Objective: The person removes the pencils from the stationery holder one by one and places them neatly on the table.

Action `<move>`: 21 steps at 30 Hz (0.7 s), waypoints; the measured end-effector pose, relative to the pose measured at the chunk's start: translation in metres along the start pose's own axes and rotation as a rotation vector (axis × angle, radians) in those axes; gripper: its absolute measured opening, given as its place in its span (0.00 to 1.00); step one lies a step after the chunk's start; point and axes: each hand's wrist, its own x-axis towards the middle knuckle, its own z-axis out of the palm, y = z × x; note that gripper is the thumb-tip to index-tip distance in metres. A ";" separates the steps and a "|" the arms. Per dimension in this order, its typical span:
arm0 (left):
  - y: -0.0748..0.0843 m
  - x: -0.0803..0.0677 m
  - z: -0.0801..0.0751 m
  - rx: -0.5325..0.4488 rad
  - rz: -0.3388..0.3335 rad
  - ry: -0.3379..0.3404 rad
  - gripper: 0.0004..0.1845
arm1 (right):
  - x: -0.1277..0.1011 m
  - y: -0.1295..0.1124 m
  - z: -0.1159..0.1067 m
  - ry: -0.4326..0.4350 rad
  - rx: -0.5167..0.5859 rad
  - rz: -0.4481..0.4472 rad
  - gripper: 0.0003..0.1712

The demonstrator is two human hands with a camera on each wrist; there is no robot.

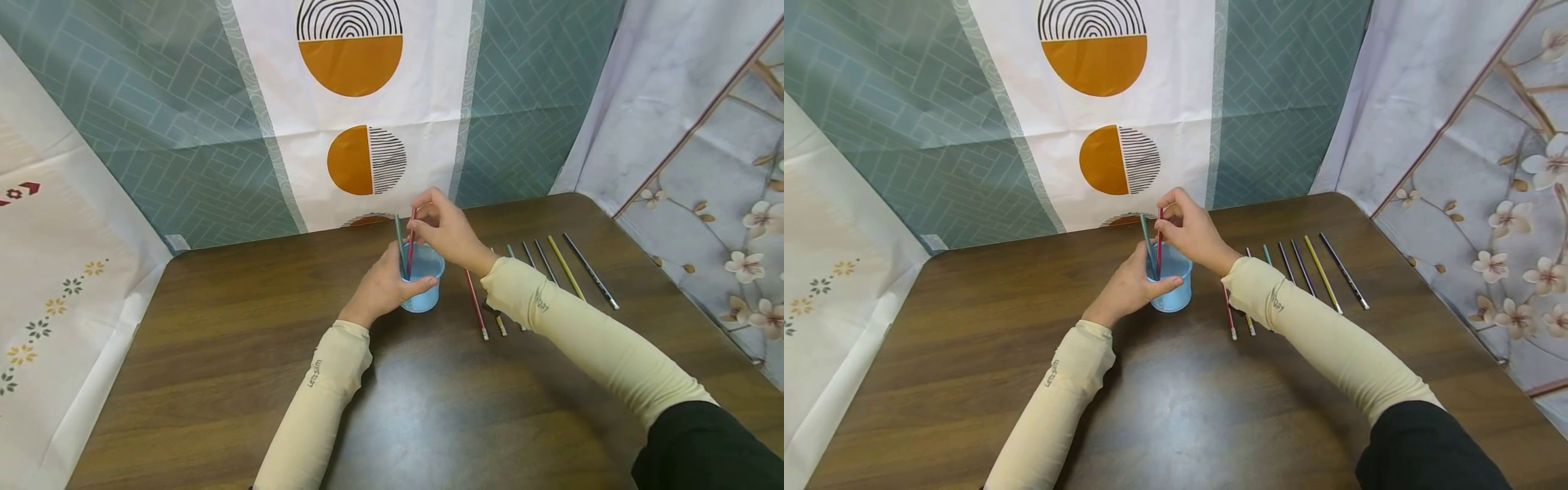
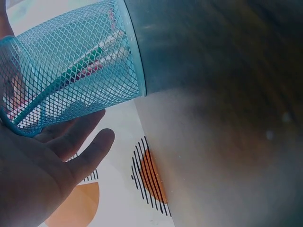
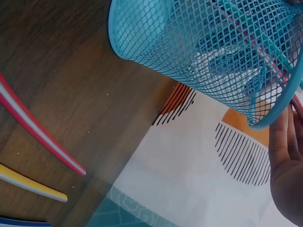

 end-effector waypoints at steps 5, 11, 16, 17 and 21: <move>0.000 -0.001 0.000 0.005 -0.002 0.012 0.49 | 0.000 -0.001 -0.001 0.034 -0.028 -0.032 0.14; 0.001 -0.001 0.001 0.021 -0.018 0.021 0.51 | 0.002 -0.003 -0.011 0.098 -0.036 -0.045 0.12; 0.002 0.000 0.001 0.040 -0.028 0.021 0.55 | 0.004 -0.006 -0.022 0.148 -0.054 -0.033 0.13; 0.002 0.000 0.001 0.043 -0.031 0.022 0.55 | 0.003 -0.010 -0.023 0.154 -0.050 -0.032 0.13; 0.002 -0.001 0.001 0.048 -0.041 0.023 0.55 | 0.000 -0.027 -0.027 0.168 -0.033 -0.021 0.13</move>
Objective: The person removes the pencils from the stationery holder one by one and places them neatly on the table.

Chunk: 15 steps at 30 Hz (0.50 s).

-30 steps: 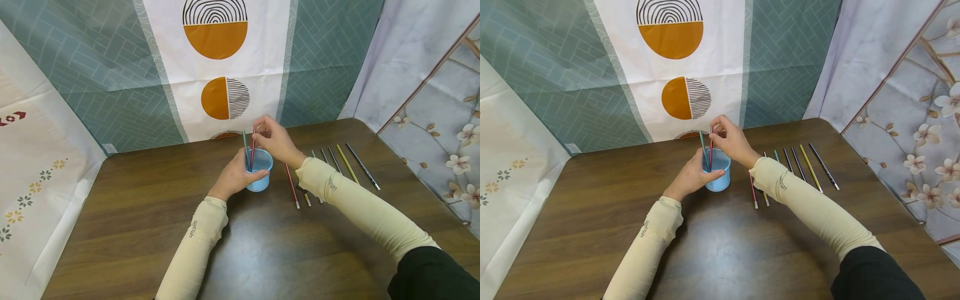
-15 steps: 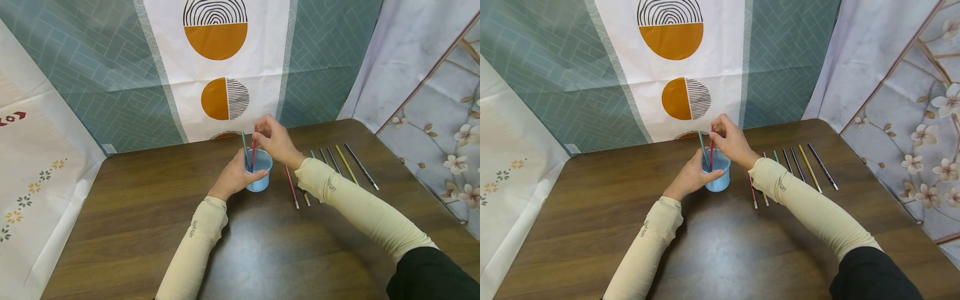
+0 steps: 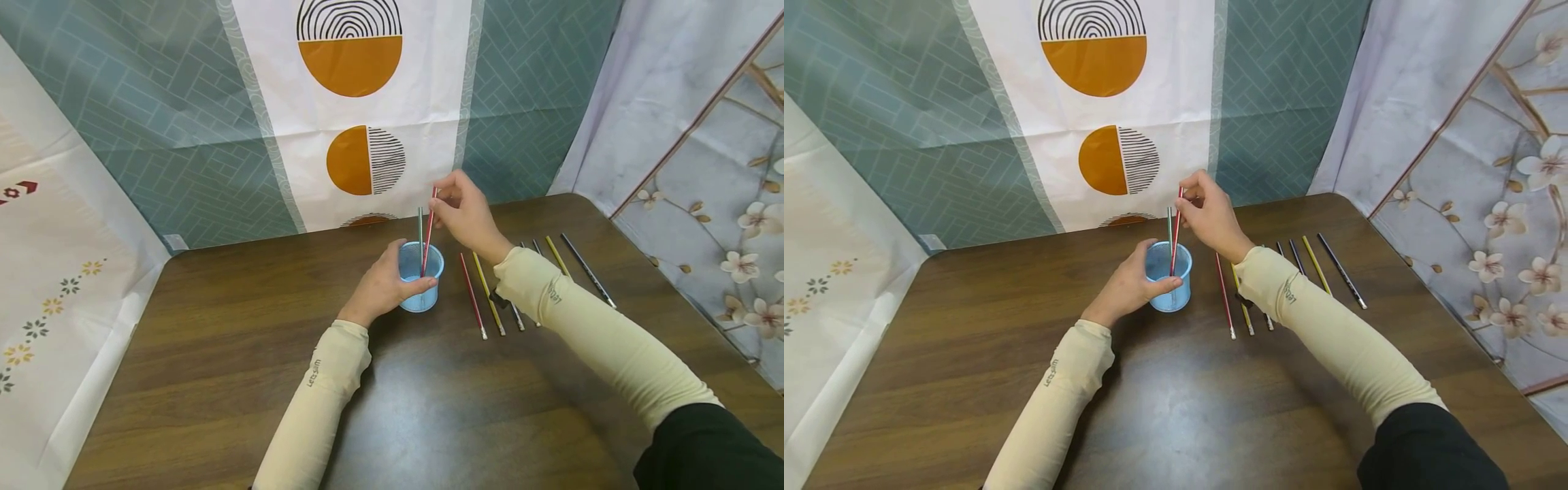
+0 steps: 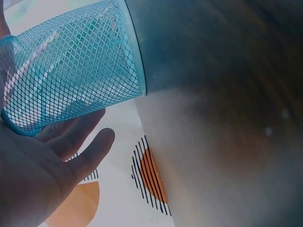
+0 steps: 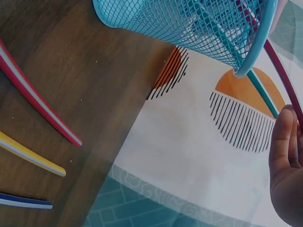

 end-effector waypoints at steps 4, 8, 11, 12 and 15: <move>-0.001 0.000 0.000 0.004 -0.006 -0.001 0.56 | 0.001 0.001 -0.001 0.005 0.030 0.017 0.15; -0.001 0.000 0.000 0.005 -0.007 -0.004 0.57 | 0.005 0.018 -0.002 0.017 0.085 0.029 0.15; 0.000 0.000 0.000 -0.002 -0.010 -0.006 0.56 | 0.008 0.026 -0.002 0.043 0.132 0.052 0.15; 0.000 0.000 0.000 -0.006 -0.011 -0.007 0.56 | 0.008 0.027 -0.002 0.053 0.153 0.064 0.15; 0.001 0.000 -0.001 -0.011 -0.014 -0.009 0.56 | 0.010 0.030 -0.004 0.086 0.222 0.097 0.15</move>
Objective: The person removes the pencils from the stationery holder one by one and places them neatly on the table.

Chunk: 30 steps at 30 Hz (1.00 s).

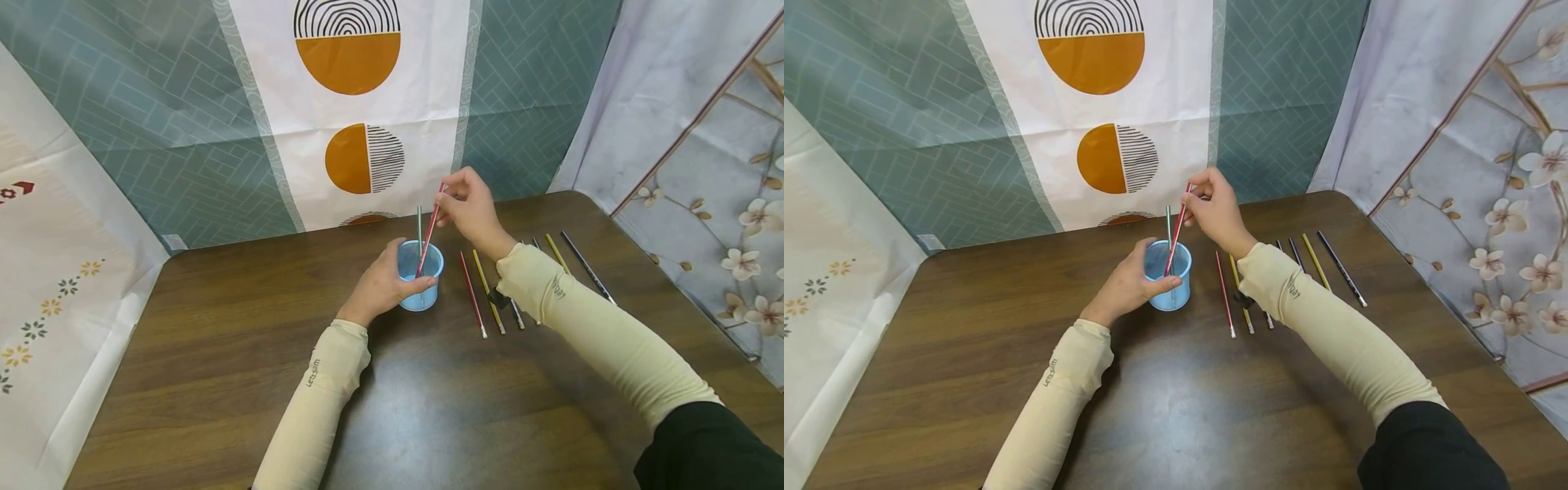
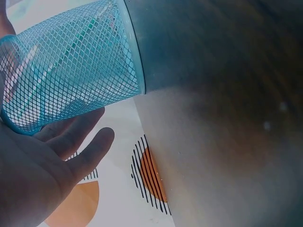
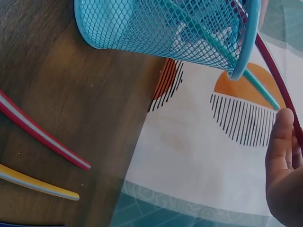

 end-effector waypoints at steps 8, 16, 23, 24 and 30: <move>0.002 0.001 0.001 -0.005 -0.002 -0.005 0.56 | 0.002 -0.001 -0.010 0.103 0.166 0.116 0.13; 0.002 0.001 0.001 -0.005 -0.009 -0.002 0.57 | 0.006 -0.003 -0.024 0.167 0.239 0.152 0.12; 0.001 0.001 0.000 -0.001 -0.006 0.001 0.57 | 0.009 -0.007 -0.037 0.184 0.252 0.110 0.13; 0.001 0.000 0.000 0.002 -0.009 0.001 0.56 | 0.009 -0.007 -0.039 0.187 0.252 0.106 0.13; 0.001 0.000 0.000 0.017 -0.013 -0.002 0.56 | 0.012 -0.009 -0.053 0.209 0.252 0.101 0.13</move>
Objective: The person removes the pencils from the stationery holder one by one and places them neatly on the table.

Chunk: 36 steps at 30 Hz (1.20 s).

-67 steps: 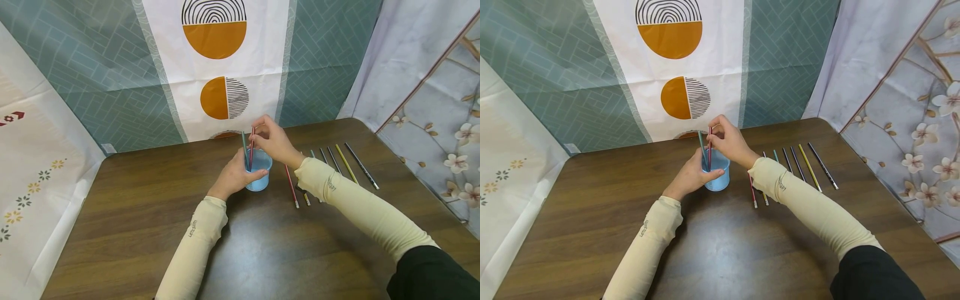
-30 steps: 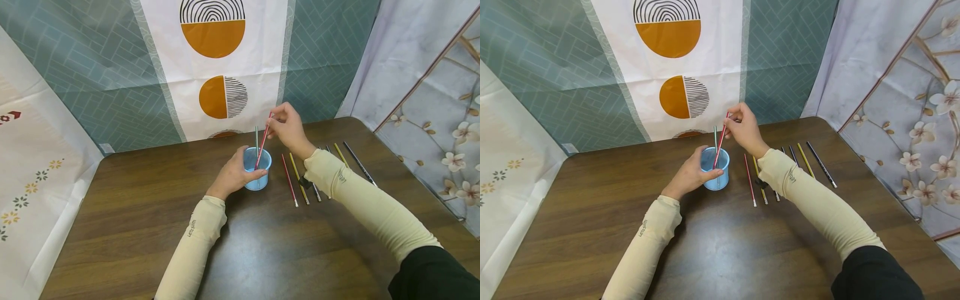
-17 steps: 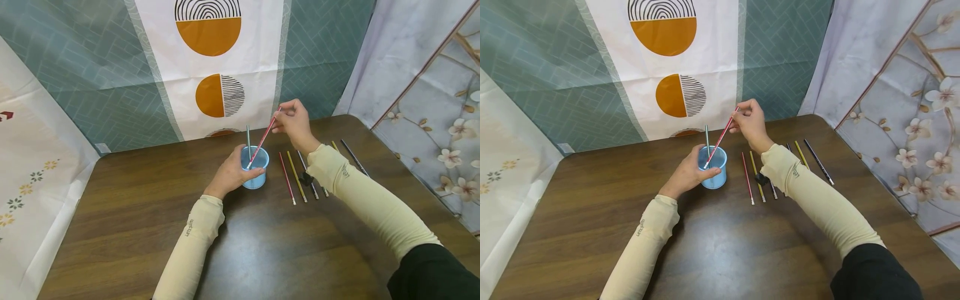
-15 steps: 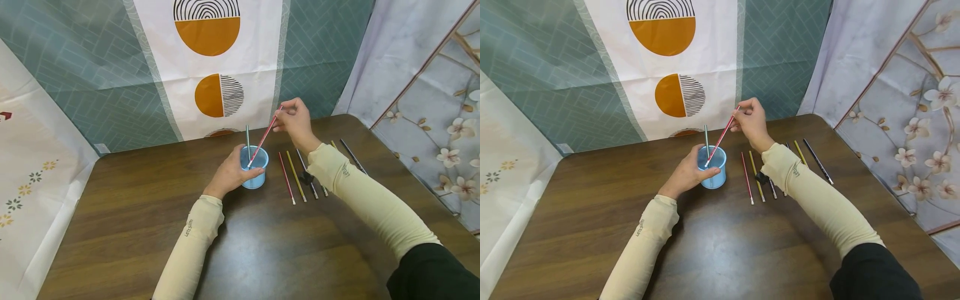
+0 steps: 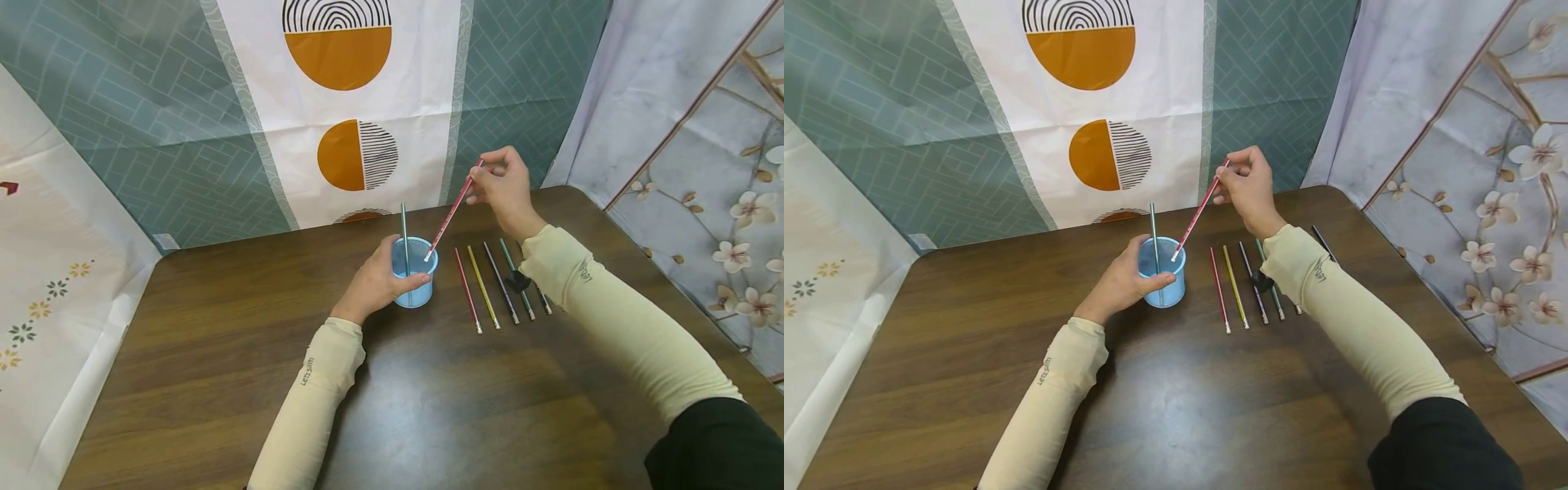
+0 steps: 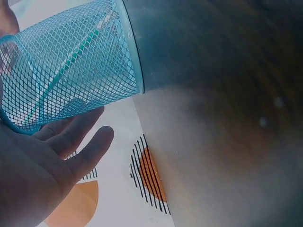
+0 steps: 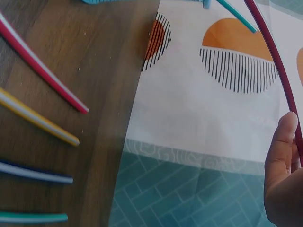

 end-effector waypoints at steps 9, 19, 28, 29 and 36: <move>-0.002 0.001 0.001 -0.016 -0.005 0.003 0.56 | 0.005 -0.007 -0.015 0.017 0.004 -0.011 0.13; -0.003 0.002 0.002 -0.018 -0.001 0.007 0.55 | 0.007 -0.014 -0.030 0.003 -0.019 -0.052 0.12; -0.003 0.002 0.002 -0.034 -0.008 0.002 0.57 | 0.009 -0.023 -0.042 -0.024 -0.024 -0.021 0.13; -0.003 0.002 0.002 -0.033 -0.007 0.003 0.57 | 0.009 -0.024 -0.044 -0.030 -0.024 -0.018 0.13; -0.003 0.002 0.003 -0.040 -0.012 0.003 0.57 | 0.011 -0.032 -0.054 -0.095 -0.038 0.029 0.14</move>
